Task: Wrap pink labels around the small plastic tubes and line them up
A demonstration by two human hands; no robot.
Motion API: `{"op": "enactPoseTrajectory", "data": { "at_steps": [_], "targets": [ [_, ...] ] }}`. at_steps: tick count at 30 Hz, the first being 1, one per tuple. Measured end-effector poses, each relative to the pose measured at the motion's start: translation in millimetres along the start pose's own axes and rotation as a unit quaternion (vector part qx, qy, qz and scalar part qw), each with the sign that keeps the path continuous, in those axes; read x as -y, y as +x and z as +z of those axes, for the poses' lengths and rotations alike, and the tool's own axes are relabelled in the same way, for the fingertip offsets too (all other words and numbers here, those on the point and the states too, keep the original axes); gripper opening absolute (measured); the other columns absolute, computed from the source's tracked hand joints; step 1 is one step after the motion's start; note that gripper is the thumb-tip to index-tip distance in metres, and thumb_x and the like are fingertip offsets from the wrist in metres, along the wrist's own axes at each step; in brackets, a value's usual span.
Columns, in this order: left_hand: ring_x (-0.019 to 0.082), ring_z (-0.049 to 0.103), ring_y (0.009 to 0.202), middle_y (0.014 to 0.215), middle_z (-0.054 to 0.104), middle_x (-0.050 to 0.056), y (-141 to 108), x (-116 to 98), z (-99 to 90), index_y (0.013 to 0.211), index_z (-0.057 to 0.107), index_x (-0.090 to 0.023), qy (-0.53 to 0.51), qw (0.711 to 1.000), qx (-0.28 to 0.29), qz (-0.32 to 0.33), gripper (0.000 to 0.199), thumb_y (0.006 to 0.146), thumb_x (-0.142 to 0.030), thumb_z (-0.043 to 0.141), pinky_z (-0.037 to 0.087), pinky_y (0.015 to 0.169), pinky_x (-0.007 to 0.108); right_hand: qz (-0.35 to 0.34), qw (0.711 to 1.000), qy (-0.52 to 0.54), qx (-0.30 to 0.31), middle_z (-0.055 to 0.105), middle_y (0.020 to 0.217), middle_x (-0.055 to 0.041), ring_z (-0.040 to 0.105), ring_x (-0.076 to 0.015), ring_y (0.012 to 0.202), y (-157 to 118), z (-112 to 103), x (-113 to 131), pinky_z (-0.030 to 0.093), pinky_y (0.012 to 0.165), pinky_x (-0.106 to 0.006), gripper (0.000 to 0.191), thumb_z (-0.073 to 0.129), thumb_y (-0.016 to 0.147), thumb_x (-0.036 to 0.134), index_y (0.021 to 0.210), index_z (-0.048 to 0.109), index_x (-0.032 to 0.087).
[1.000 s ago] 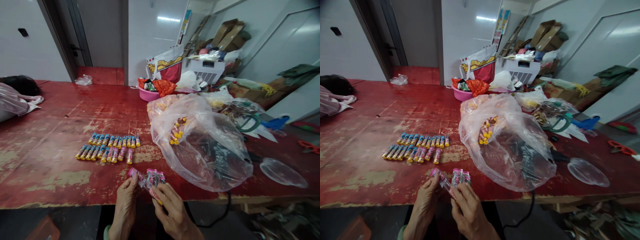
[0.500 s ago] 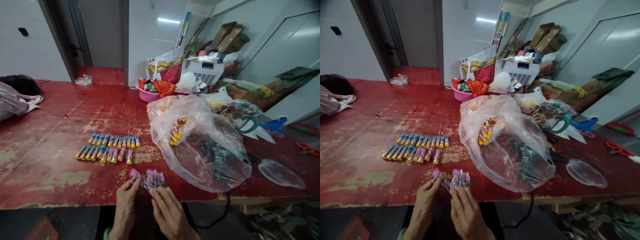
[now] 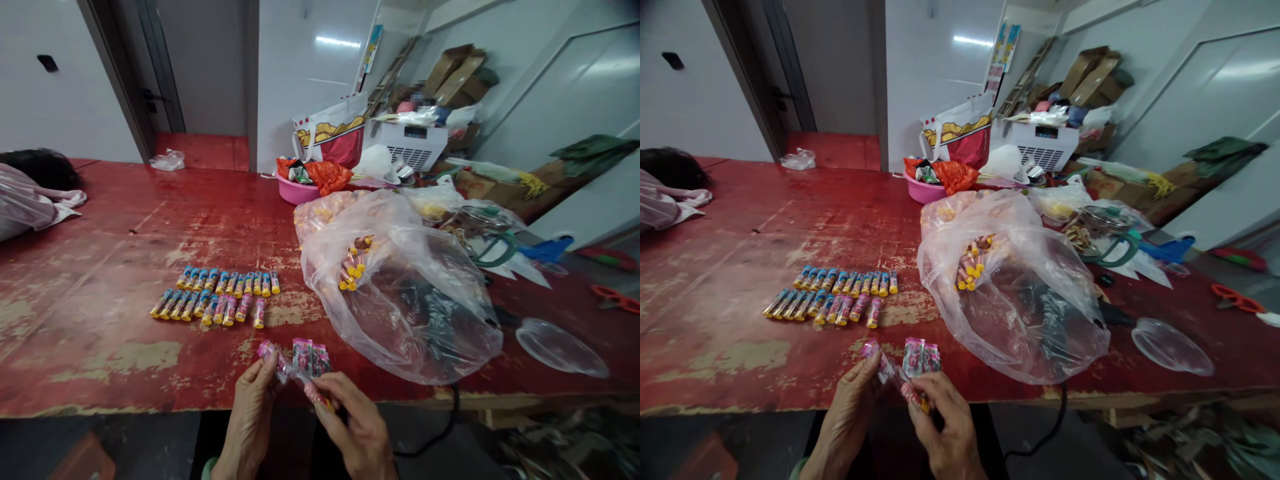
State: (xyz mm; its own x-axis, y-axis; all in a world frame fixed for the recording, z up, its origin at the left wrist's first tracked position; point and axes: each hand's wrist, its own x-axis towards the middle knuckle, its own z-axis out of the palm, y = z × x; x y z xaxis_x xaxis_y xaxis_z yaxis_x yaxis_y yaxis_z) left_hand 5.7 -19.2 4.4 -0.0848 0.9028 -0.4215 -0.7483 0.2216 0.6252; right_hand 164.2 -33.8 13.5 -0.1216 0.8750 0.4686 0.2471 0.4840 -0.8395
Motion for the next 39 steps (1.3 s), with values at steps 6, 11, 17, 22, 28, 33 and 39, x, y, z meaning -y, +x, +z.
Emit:
{"op": "enactPoseTrajectory", "data": {
  "at_steps": [6,11,17,22,28,33,39],
  "targets": [
    [0.011,0.065,0.060,0.067,0.074,0.002,-6.2,-0.4,3.5,0.073,0.075,-0.015,0.002,1.000,-0.023,-0.011,0.024,0.055,-0.025,0.090,0.051,0.060,0.019,0.331,0.805,0.491,0.037,0.047,0.068,-0.0009,0.044,-0.0117,0.057,8.4,6.6,-3.2,0.047,0.044,-0.022,0.036,0.064,0.078,0.046,0.095,0.069,0.015],
    [0.013,0.065,0.058,0.067,0.074,0.003,-12.9,2.0,5.7,0.069,0.074,-0.015,0.022,0.999,-0.024,-0.011,0.025,0.053,-0.023,0.091,0.051,0.059,0.021,0.332,0.842,0.426,-0.007,0.048,0.074,0.0012,0.035,-0.0058,0.051,13.6,17.7,5.9,0.031,0.040,-0.017,0.028,0.077,0.067,0.033,0.080,0.060,0.016],
    [0.013,0.064,0.059,0.066,0.074,0.004,-15.0,4.4,6.7,0.070,0.075,-0.015,0.049,0.999,0.014,-0.013,0.021,0.058,-0.027,0.088,0.051,0.060,0.021,0.354,0.884,0.298,-0.057,0.044,0.060,0.0062,0.034,-0.0058,0.049,20.0,32.2,6.9,0.028,0.045,-0.019,0.028,0.076,0.059,0.027,0.072,0.053,0.016],
    [0.012,0.062,0.059,0.066,0.073,0.004,-15.2,-0.9,3.4,0.071,0.075,-0.013,0.073,0.997,0.005,-0.017,0.026,0.058,-0.032,0.088,0.049,0.061,0.019,0.359,0.885,0.290,-0.059,0.041,0.060,0.0069,0.031,-0.0056,0.050,22.7,32.7,6.7,0.025,0.046,-0.019,0.030,0.076,0.059,0.029,0.073,0.052,0.017],
    [0.011,0.061,0.056,0.059,0.071,0.002,-12.8,-5.4,1.7,0.065,0.074,-0.013,0.047,0.999,-0.001,-0.022,0.024,0.059,-0.032,0.088,0.048,0.059,0.019,0.295,0.924,0.242,0.015,0.043,0.068,0.0042,0.036,-0.0081,0.057,0.4,10.8,-0.4,0.031,0.051,-0.020,0.028,0.067,0.080,0.042,0.088,0.056,0.018],
    [0.012,0.062,0.059,0.063,0.071,0.002,-12.7,-6.0,3.2,0.067,0.073,-0.012,0.004,0.999,0.026,-0.041,0.024,0.063,-0.032,0.085,0.050,0.060,0.022,0.133,0.985,0.103,0.051,0.055,0.085,-0.0010,0.054,-0.0128,0.073,-15.5,-6.4,1.2,0.044,0.065,-0.021,0.019,0.058,0.089,0.037,0.099,0.060,0.021],
    [0.013,0.066,0.067,0.073,0.076,0.004,-15.2,-3.4,0.2,0.075,0.075,-0.013,-0.026,0.995,0.055,-0.083,0.020,0.070,-0.031,0.081,0.052,0.064,0.022,-0.083,0.992,-0.096,-0.016,0.062,0.102,-0.0063,0.063,-0.0164,0.093,-13.5,-2.6,1.8,0.051,0.084,-0.023,0.020,0.055,0.091,0.021,0.110,0.061,0.019]
  ]
}}
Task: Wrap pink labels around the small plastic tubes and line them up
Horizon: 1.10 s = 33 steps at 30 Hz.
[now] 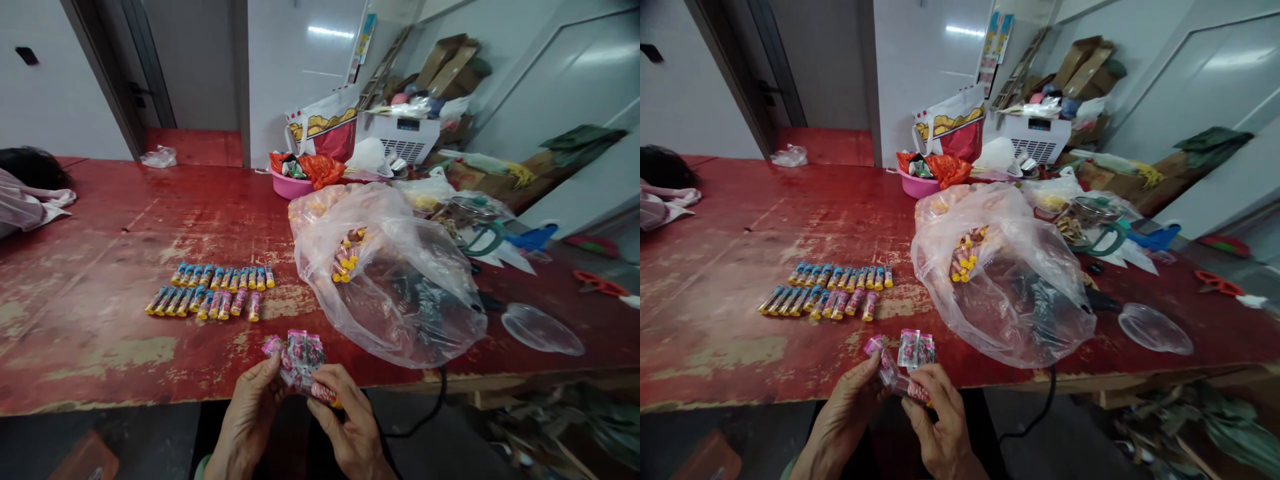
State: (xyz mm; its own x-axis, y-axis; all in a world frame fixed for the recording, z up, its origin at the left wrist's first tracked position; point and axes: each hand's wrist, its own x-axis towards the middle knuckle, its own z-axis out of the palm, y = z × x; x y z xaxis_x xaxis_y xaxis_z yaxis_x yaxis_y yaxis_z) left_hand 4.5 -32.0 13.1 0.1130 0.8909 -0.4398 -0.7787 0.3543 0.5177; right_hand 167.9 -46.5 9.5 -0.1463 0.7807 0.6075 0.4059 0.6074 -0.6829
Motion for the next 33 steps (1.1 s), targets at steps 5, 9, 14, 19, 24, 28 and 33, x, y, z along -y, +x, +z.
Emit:
{"op": "enactPoseTrajectory", "data": {
  "at_steps": [5,9,14,19,24,28,33],
  "targets": [
    [0.016,0.068,0.071,0.082,0.078,0.008,-1.3,1.5,-1.2,0.082,0.076,-0.013,-0.002,1.000,0.002,-0.009,0.020,0.073,-0.030,0.079,0.054,0.069,0.025,-0.096,0.988,-0.118,-0.032,0.063,0.098,-0.0119,0.064,-0.0185,0.089,1.9,4.7,0.5,0.055,0.075,-0.028,0.024,0.051,0.092,0.013,0.114,0.061,0.011],
    [0.016,0.067,0.068,0.076,0.077,0.008,-3.6,2.7,1.6,0.076,0.076,-0.011,0.042,0.999,0.005,0.029,0.024,0.071,-0.034,0.080,0.053,0.069,0.025,-0.150,0.968,-0.196,-0.045,0.068,0.093,-0.0131,0.066,-0.0207,0.086,-1.2,8.2,1.3,0.056,0.068,-0.030,0.022,0.053,0.093,0.013,0.112,0.062,0.008],
    [0.013,0.063,0.057,0.063,0.073,0.005,-3.2,6.4,2.2,0.069,0.076,-0.012,0.058,0.997,-0.021,0.050,0.028,0.060,-0.037,0.087,0.051,0.060,0.022,-0.264,0.912,-0.311,-0.051,0.073,0.092,-0.0113,0.069,-0.0231,0.085,-7.7,12.4,-3.5,0.056,0.069,-0.033,0.010,0.061,0.089,0.012,0.096,0.067,0.008],
    [0.012,0.062,0.055,0.061,0.073,0.004,-2.5,8.3,1.3,0.068,0.076,-0.013,0.080,0.992,-0.063,0.071,0.031,0.052,-0.035,0.090,0.050,0.058,0.021,-0.252,0.915,-0.312,-0.049,0.073,0.091,-0.0098,0.071,-0.0230,0.084,-12.0,14.2,-5.5,0.055,0.069,-0.033,0.009,0.058,0.091,0.012,0.091,0.068,0.013],
    [0.012,0.062,0.054,0.060,0.073,0.004,-2.2,9.6,0.1,0.066,0.076,-0.014,0.110,0.988,-0.071,0.078,0.029,0.052,-0.036,0.090,0.049,0.057,0.020,-0.188,0.943,-0.264,-0.074,0.073,0.085,-0.0088,0.072,-0.0201,0.078,-10.7,13.4,-2.1,0.057,0.065,-0.029,0.015,0.054,0.095,0.020,0.102,0.064,0.011],
    [0.011,0.061,0.056,0.063,0.074,0.003,-1.0,9.8,-0.6,0.068,0.077,-0.014,0.143,0.981,-0.082,0.104,0.030,0.052,-0.036,0.090,0.048,0.057,0.019,-0.249,0.918,-0.301,-0.065,0.073,0.085,-0.0080,0.072,-0.0194,0.079,-9.3,13.8,-0.8,0.058,0.067,-0.027,0.009,0.062,0.089,0.013,0.098,0.066,0.012],
    [0.011,0.060,0.056,0.062,0.072,0.003,-0.1,13.7,-3.3,0.068,0.077,-0.015,0.152,0.983,-0.066,0.083,0.030,0.054,-0.038,0.088,0.048,0.058,0.019,-0.151,0.952,-0.248,-0.100,0.072,0.084,-0.0096,0.072,-0.0190,0.080,-13.7,20.3,-6.7,0.059,0.065,-0.026,0.014,0.056,0.095,0.021,0.101,0.063,0.010]
  ]
}}
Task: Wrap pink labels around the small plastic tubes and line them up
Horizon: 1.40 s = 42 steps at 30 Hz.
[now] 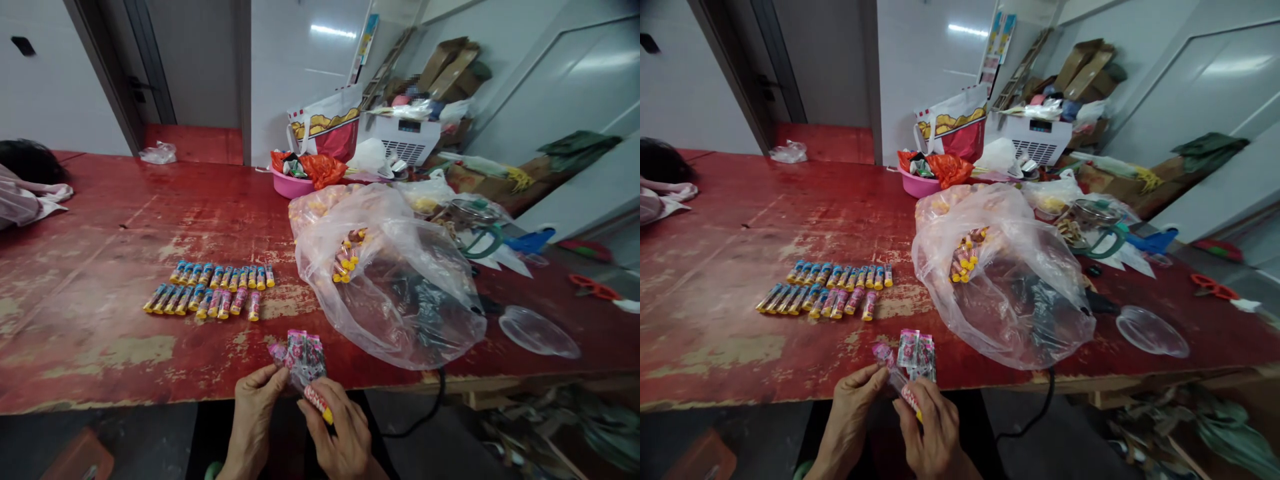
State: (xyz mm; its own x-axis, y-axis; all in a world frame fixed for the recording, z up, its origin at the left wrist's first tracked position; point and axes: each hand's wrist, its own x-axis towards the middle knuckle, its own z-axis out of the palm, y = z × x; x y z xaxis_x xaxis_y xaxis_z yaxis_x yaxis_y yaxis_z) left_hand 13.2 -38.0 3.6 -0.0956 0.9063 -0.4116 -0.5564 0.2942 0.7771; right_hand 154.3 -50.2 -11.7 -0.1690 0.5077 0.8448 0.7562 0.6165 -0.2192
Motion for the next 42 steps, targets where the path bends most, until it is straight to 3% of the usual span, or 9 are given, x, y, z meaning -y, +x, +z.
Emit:
{"op": "enactPoseTrajectory", "data": {
  "at_steps": [10,12,14,17,21,23,26,31,42],
  "targets": [
    [0.011,0.061,0.059,0.065,0.072,0.003,3.4,9.8,-4.6,0.073,0.077,-0.014,-0.041,0.999,0.019,-0.018,0.029,0.055,-0.032,0.089,0.049,0.061,0.019,-0.138,0.986,-0.094,0.018,0.073,0.092,-0.0080,0.071,-0.0204,0.087,-13.0,5.8,-1.6,0.059,0.071,-0.026,0.018,0.064,0.087,0.009,0.103,0.067,0.014],
    [0.011,0.062,0.059,0.068,0.073,0.003,4.6,8.6,-4.9,0.073,0.076,-0.015,-0.068,0.997,0.019,-0.035,0.029,0.053,-0.030,0.091,0.050,0.061,0.020,-0.113,0.992,-0.051,0.036,0.072,0.096,-0.0089,0.069,-0.0226,0.095,-7.2,3.6,0.2,0.059,0.077,-0.029,0.022,0.060,0.088,0.009,0.109,0.066,0.015],
    [0.011,0.063,0.060,0.070,0.073,0.003,5.4,4.6,-5.1,0.074,0.076,-0.015,-0.092,0.994,0.012,-0.048,0.029,0.053,-0.029,0.091,0.051,0.061,0.020,-0.040,0.993,0.057,0.093,0.067,0.109,-0.0145,0.065,-0.0241,0.104,0.7,-1.7,0.3,0.059,0.083,-0.032,0.028,0.051,0.094,0.017,0.121,0.059,0.013],
    [0.011,0.064,0.063,0.072,0.073,0.003,5.2,-4.2,-5.9,0.074,0.076,-0.014,-0.124,0.990,0.010,-0.063,0.028,0.054,-0.026,0.091,0.052,0.063,0.020,0.030,0.957,0.206,0.200,0.057,0.125,-0.0181,0.059,-0.0227,0.115,11.8,-13.3,-3.0,0.055,0.092,-0.030,0.038,0.038,0.098,0.023,0.132,0.049,0.009],
    [0.013,0.065,0.068,0.075,0.074,0.005,1.4,-11.6,-6.3,0.078,0.076,-0.014,-0.124,0.989,0.053,-0.068,0.025,0.059,-0.025,0.088,0.052,0.069,0.022,0.044,0.950,0.226,0.213,0.057,0.125,-0.0132,0.057,-0.0220,0.117,21.0,-23.0,-6.5,0.050,0.099,-0.030,0.036,0.046,0.095,0.021,0.130,0.050,0.014],
    [0.013,0.065,0.070,0.075,0.074,0.006,-2.4,-12.3,-5.0,0.082,0.077,-0.014,-0.111,0.987,0.091,-0.068,0.023,0.064,-0.025,0.086,0.050,0.071,0.022,0.041,0.953,0.234,0.190,0.060,0.118,-0.0118,0.059,-0.0224,0.111,24.2,-22.3,-5.3,0.052,0.094,-0.031,0.033,0.050,0.092,0.019,0.125,0.052,0.016],
    [0.013,0.064,0.069,0.074,0.074,0.007,-9.4,-11.8,-0.9,0.085,0.078,-0.013,-0.073,0.985,0.146,-0.062,0.021,0.070,-0.027,0.081,0.047,0.072,0.022,0.084,0.953,0.255,0.139,0.061,0.101,-0.0076,0.063,-0.0161,0.084,29.0,-15.6,-1.8,0.055,0.074,-0.024,0.020,0.055,0.086,0.015,0.106,0.055,0.017],
    [0.020,0.066,0.074,0.078,0.075,0.010,-15.7,-12.0,4.4,0.091,0.078,-0.013,-0.029,0.982,0.180,-0.053,0.030,0.070,-0.034,0.079,0.047,0.076,0.026,0.137,0.951,0.256,0.107,0.056,0.083,-0.0006,0.053,-0.0104,0.063,38.3,-1.6,0.8,0.046,0.056,-0.020,0.011,0.058,0.081,0.012,0.084,0.052,0.019],
    [0.018,0.066,0.074,0.079,0.077,0.007,-16.3,-32.8,-6.0,0.091,0.079,-0.018,-0.005,0.989,0.150,-0.009,0.026,0.069,-0.032,0.080,0.047,0.077,0.024,0.107,0.935,0.297,0.160,0.060,0.094,-0.0063,0.055,-0.0124,0.065,52.9,0.8,4.4,0.051,0.058,-0.024,0.014,0.060,0.086,0.016,0.100,0.059,0.017]
  ]
}}
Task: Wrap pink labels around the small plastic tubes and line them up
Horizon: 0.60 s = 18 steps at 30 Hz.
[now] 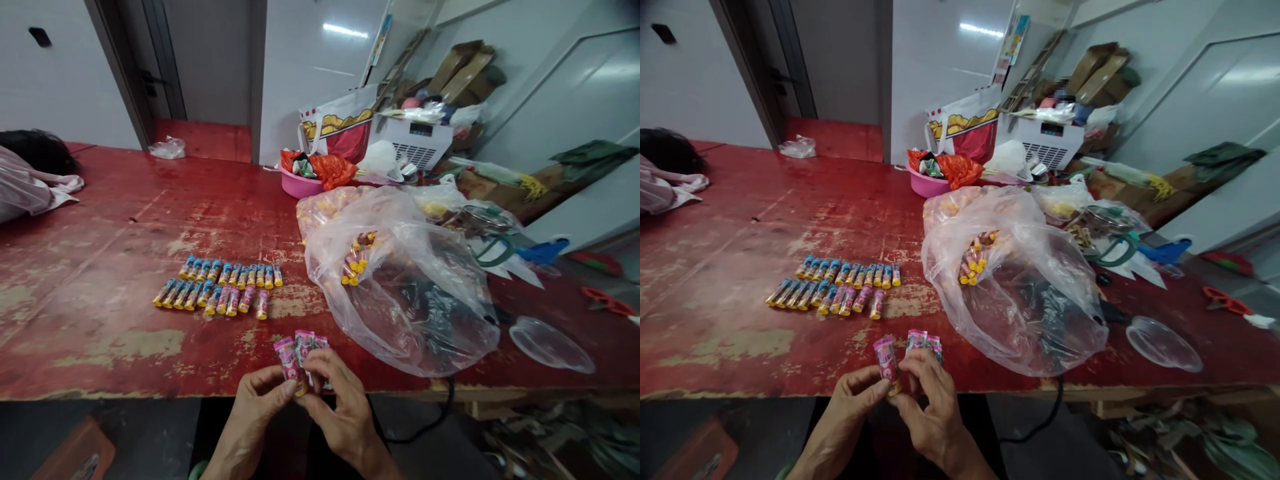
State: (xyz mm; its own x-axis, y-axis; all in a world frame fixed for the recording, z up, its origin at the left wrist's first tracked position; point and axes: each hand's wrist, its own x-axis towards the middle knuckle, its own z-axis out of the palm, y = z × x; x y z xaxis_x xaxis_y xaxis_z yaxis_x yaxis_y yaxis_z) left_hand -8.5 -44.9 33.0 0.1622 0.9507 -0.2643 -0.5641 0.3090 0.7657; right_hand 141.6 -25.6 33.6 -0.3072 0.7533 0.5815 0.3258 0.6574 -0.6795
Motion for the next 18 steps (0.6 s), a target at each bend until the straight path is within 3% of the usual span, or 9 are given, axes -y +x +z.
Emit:
{"op": "enactPoseTrajectory", "data": {
  "at_steps": [8,13,18],
  "targets": [
    [0.015,0.067,0.080,0.085,0.078,0.006,-3.6,2.9,-5.3,0.098,0.077,-0.021,-0.005,1.000,-0.001,0.001,0.022,0.076,-0.027,0.075,0.047,0.081,0.021,-0.067,0.996,-0.056,-0.013,0.066,0.097,-0.0088,0.066,-0.0169,0.086,-3.8,1.7,0.7,0.057,0.074,-0.025,0.023,0.053,0.090,0.011,0.111,0.061,0.016],
    [0.019,0.069,0.082,0.087,0.078,0.007,-7.0,2.8,1.0,0.097,0.077,-0.021,-0.015,1.000,0.016,-0.006,0.024,0.074,-0.028,0.077,0.048,0.083,0.025,-0.104,0.984,-0.116,-0.083,0.067,0.097,-0.0098,0.067,-0.0168,0.088,-11.8,6.6,1.4,0.057,0.071,-0.024,0.030,0.048,0.089,0.005,0.114,0.062,0.014],
    [0.020,0.070,0.079,0.082,0.078,0.007,-6.7,4.5,3.6,0.092,0.079,-0.021,-0.001,1.000,-0.003,-0.005,0.026,0.067,-0.028,0.082,0.049,0.082,0.026,-0.118,0.975,-0.151,-0.115,0.068,0.097,-0.0100,0.069,-0.0175,0.086,-18.5,10.2,1.3,0.058,0.069,-0.025,0.031,0.047,0.091,0.006,0.116,0.063,0.015]
  ]
}}
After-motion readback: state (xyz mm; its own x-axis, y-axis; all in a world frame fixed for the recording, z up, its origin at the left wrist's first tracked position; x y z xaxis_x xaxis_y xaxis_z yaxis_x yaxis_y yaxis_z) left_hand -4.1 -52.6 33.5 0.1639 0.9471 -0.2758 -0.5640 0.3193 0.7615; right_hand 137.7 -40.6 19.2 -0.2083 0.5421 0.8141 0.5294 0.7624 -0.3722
